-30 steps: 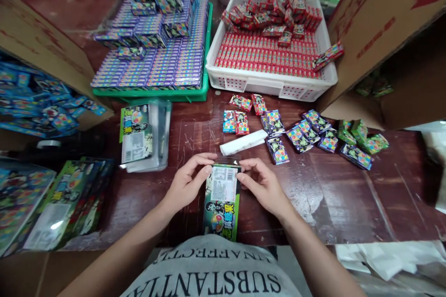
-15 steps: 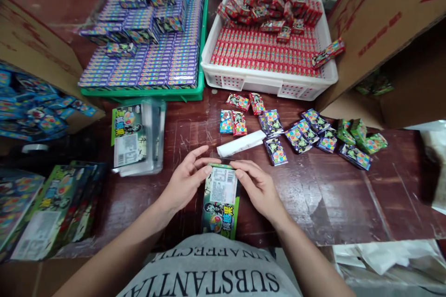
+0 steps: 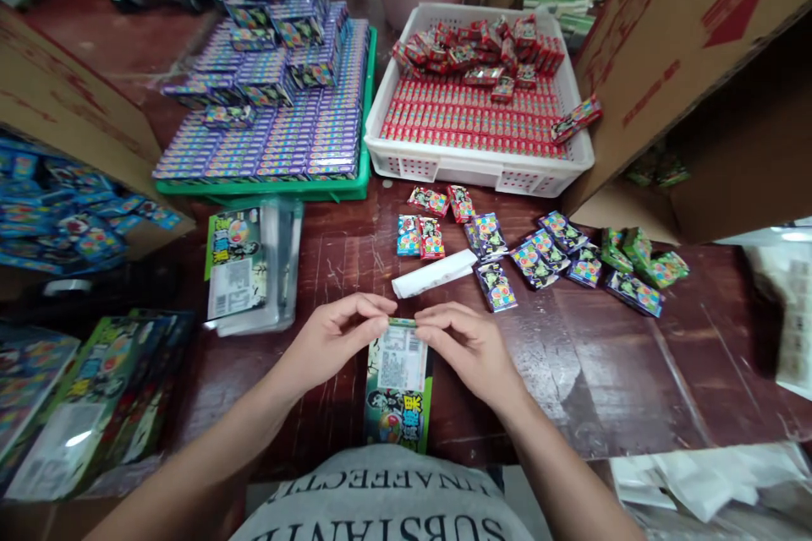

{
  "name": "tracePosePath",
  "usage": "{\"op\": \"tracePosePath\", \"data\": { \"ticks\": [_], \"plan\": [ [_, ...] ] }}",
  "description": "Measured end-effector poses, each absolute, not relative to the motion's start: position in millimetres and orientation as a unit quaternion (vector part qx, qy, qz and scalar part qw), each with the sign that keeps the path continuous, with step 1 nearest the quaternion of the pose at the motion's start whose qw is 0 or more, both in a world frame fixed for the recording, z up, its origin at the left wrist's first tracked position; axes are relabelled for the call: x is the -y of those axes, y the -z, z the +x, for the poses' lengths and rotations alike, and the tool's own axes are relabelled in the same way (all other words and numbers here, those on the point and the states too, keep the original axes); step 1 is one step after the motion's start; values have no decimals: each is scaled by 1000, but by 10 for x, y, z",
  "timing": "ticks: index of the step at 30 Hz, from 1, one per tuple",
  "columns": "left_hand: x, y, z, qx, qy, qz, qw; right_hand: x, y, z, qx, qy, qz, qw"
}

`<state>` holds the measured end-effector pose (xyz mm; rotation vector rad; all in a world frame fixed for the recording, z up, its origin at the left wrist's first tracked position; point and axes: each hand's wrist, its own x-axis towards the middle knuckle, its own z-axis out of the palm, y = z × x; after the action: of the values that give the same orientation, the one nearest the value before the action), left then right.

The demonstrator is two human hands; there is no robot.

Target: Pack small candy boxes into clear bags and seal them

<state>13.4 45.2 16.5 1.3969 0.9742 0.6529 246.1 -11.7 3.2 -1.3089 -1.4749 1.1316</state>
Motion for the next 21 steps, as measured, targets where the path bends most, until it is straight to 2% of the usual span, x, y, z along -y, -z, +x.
{"op": "tracePosePath", "data": {
  "ticks": [9, 15, 21],
  "plan": [
    [-612, -310, 241, -451, -235, 563, 652, -178, -190, 2521, 483, -591, -540, 355],
    [-668, -243, 174, -435, -208, 571, 665, -218, -105, 2635, 510, -601, -519, 331],
    [-654, -256, 102, -366, -196, 612, 673, -77, -194, 2728, 580, -568, -469, 348]
  ]
}}
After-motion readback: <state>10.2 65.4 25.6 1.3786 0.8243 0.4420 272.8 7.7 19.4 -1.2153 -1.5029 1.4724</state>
